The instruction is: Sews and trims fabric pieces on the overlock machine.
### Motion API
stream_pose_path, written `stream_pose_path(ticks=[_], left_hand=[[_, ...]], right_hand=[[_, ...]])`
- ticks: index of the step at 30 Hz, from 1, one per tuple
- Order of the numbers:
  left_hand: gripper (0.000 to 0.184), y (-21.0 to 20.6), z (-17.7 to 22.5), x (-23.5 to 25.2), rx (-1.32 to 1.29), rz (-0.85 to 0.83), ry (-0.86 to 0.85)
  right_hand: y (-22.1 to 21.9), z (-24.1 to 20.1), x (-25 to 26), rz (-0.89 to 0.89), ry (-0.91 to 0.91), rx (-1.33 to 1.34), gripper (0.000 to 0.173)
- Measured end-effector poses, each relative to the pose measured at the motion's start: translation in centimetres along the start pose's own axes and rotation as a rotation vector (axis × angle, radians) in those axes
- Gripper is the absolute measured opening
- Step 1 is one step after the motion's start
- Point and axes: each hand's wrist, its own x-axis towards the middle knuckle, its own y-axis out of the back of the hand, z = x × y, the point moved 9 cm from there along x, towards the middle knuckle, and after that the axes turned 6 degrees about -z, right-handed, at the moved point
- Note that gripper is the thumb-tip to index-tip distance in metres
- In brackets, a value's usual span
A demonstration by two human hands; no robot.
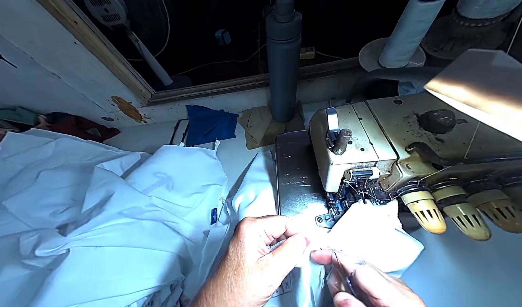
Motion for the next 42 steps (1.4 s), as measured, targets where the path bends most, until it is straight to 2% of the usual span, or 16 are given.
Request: stream_pose_path(ticks=[3, 7, 10, 32, 42], left_hand=[[0.017, 0.0, 0.4, -0.1, 0.002, -0.018, -0.022], [0.020, -0.4, 0.9, -0.4, 0.013, -0.043, -0.034], [0.021, -0.5, 1.6, -0.6, 0.046, -0.037, -0.067], [0.020, -0.5, 1.3, -0.8, 0.000, -0.011, -0.084], [0.021, -0.5, 0.7, -0.8, -0.067, -0.007, -0.032]], right_hand=[[-0.2, -0.3, -0.2, -0.001, 0.038, 0.003, 0.036], [-0.1, 0.2, -0.1, 0.104, -0.008, 0.123, 0.019], [-0.4, 0.2, -0.1, 0.124, -0.008, 0.153, 0.016], [-0.4, 0.8, -0.2, 0.154, -0.034, 0.171, 0.013], [-0.7, 0.9, 0.3, 0.185, 0.043, 0.230, 0.012]])
